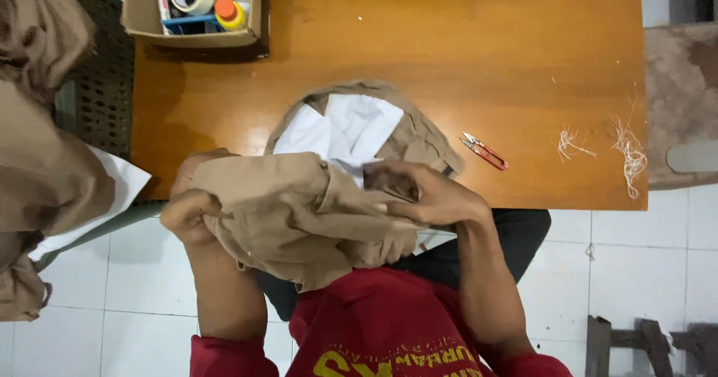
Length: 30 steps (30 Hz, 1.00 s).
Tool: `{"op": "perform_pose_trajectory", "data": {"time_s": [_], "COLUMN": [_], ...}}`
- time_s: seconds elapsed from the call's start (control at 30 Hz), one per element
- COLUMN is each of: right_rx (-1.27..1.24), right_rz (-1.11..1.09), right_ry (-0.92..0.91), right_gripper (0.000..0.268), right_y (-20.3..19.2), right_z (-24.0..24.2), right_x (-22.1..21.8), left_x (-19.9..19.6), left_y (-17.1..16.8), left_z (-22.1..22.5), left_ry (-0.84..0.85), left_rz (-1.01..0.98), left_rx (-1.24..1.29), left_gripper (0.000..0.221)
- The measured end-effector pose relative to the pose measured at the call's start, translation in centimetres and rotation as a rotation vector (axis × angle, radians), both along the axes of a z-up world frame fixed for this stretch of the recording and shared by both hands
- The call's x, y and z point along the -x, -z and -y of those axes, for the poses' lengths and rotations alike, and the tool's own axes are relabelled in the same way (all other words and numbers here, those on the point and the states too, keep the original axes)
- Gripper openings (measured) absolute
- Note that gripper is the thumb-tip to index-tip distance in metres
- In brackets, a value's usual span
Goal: Inspecting the pockets of a pair of trousers and trimming loose threads using a thread nipper.
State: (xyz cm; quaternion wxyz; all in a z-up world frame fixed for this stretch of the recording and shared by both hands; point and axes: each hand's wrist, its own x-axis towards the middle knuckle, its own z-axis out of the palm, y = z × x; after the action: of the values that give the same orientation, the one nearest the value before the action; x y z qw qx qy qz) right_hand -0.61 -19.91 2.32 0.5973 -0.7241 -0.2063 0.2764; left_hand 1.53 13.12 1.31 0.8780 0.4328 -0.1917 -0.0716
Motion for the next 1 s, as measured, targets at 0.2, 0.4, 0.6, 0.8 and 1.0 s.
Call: {"op": "perform_pose_trajectory", "data": {"time_s": [0.2,0.4,0.6,0.8,1.0], "right_rx": [-0.235,-0.402,-0.278,0.043,0.036], "right_rz": [0.141,0.369,0.459,1.026,0.751], "right_ry": [0.548,0.924,1.227,1.382,0.999], "right_gripper": [0.036,0.026,0.022,0.029,0.040], "right_y": [4.2,7.5,7.2,2.3,2.6], "right_z": [1.4,4.3,2.5,-3.6,-5.6], "right_x": [1.0,0.2,-1.1,1.7,3.2], "left_x": [-0.4,-0.8,0.0,-2.1,-5.9], "left_y": [0.3,1.0,-5.5,-3.3,-3.1], "left_z": [-3.9,-7.3,0.7,4.3,8.9], "left_ry": [-0.139,-0.194,-0.368,-0.181,-0.257], "left_rz": [0.279,0.041,-0.073,-0.079,-0.069], "left_rx": [-0.359,-0.838,-1.012,-0.783,-0.440], "left_gripper": [0.010,0.006,0.007,0.014,0.025]}}
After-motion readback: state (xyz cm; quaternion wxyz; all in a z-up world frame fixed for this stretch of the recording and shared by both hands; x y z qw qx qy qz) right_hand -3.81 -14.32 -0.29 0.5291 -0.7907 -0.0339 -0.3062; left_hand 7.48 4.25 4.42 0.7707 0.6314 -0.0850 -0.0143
